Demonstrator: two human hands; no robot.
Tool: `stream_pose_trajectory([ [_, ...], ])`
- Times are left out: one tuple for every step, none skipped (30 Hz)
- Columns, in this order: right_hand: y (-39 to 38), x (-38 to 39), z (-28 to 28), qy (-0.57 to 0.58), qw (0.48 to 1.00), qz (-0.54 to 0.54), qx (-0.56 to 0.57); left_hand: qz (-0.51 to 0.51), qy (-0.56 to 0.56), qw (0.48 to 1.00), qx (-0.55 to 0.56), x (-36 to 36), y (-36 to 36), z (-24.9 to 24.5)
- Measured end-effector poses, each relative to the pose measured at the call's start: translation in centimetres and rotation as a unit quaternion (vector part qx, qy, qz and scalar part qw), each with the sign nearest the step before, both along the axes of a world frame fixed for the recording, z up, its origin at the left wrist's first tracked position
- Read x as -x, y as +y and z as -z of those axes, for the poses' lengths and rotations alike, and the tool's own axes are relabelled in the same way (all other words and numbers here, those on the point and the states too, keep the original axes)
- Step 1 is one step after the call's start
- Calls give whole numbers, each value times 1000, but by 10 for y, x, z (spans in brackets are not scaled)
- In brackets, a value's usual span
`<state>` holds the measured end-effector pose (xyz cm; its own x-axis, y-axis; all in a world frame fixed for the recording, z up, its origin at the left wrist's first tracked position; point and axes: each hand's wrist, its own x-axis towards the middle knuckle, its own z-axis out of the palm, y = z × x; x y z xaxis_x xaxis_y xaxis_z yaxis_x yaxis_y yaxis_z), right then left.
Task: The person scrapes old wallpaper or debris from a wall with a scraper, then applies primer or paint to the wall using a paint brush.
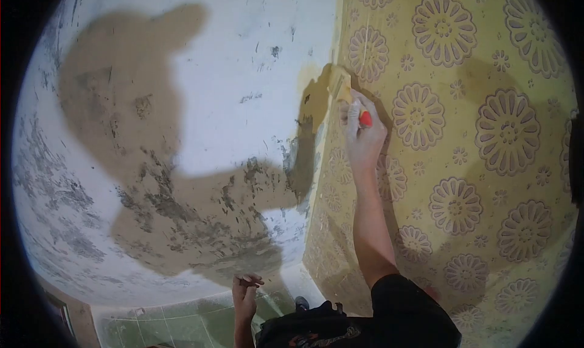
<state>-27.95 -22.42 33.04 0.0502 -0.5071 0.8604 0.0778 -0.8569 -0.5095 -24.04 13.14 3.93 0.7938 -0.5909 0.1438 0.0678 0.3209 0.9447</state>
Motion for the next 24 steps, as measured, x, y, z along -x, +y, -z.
stream_pose_trajectory([
  [6,6,-5,-23,998,-42,-47,7,3,1000,-3,1,0,3],
  [10,10,-12,-24,998,-40,-47,14,6,1000,-6,2,0,6],
  [14,12,-20,-43,999,-20,-11,16,6,1000,-6,3,-1,8],
  [17,13,-27,-61,998,-1,25,21,7,1000,-14,5,-2,10],
  [21,11,-35,-60,998,0,24,26,8,999,-21,6,-3,12],
  [24,6,-44,-89,995,-8,42,27,9,999,-22,8,-5,9],
  [22,3,-51,-118,991,-16,59,34,2,999,-20,9,-8,5],
  [12,-1,-49,-117,991,-15,58,41,-5,999,-18,11,-10,2],
  [-4,-8,-41,-51,997,7,52,42,-4,999,-20,13,-12,1],
  [-11,-11,-34,14,998,29,46,47,-6,999,-16,13,-14,1],
  [-15,-10,-24,14,998,30,44,53,-9,998,-11,13,-15,1],
  [-13,-7,-14,18,998,31,56,55,-10,998,-13,13,-14,0],
  [-9,-3,-8,22,997,31,70,52,-5,999,-13,14,-14,-1],
  [-5,2,-5,21,997,32,72,48,1,999,-11,14,-15,0],
  [0,7,-3,7,1000,-6,24,48,0,999,-10,14,-15,3],
  [4,10,-5,-7,999,-43,-24,48,9,999,-1,14,-14,8],
  [4,9,-11,-9,999,-43,-24,47,17,999,7,13,-14,11],
  [4,5,-19,-29,999,-22,6,48,16,999,7,12,-13,10],
  [2,1,-24,-48,998,-1,36,45,12,999,-10,14,-12,7],
  [-3,-3,-26,-48,998,1,35,43,9,999,-26,14,-13,6],
  [-8,-7,-27,-22,999,5,38,45,8,999,-26,14,-14,8],
  [-11,-9,-26,5,999,10,40,40,16,999,-28,13,-15,11],
  [-10,-8,-22,5,999,13,38,36,25,999,-30,12,-15,13],
  [-5,-4,-17,22,999,5,37,39,24,998,-32,10,-16,15],
])
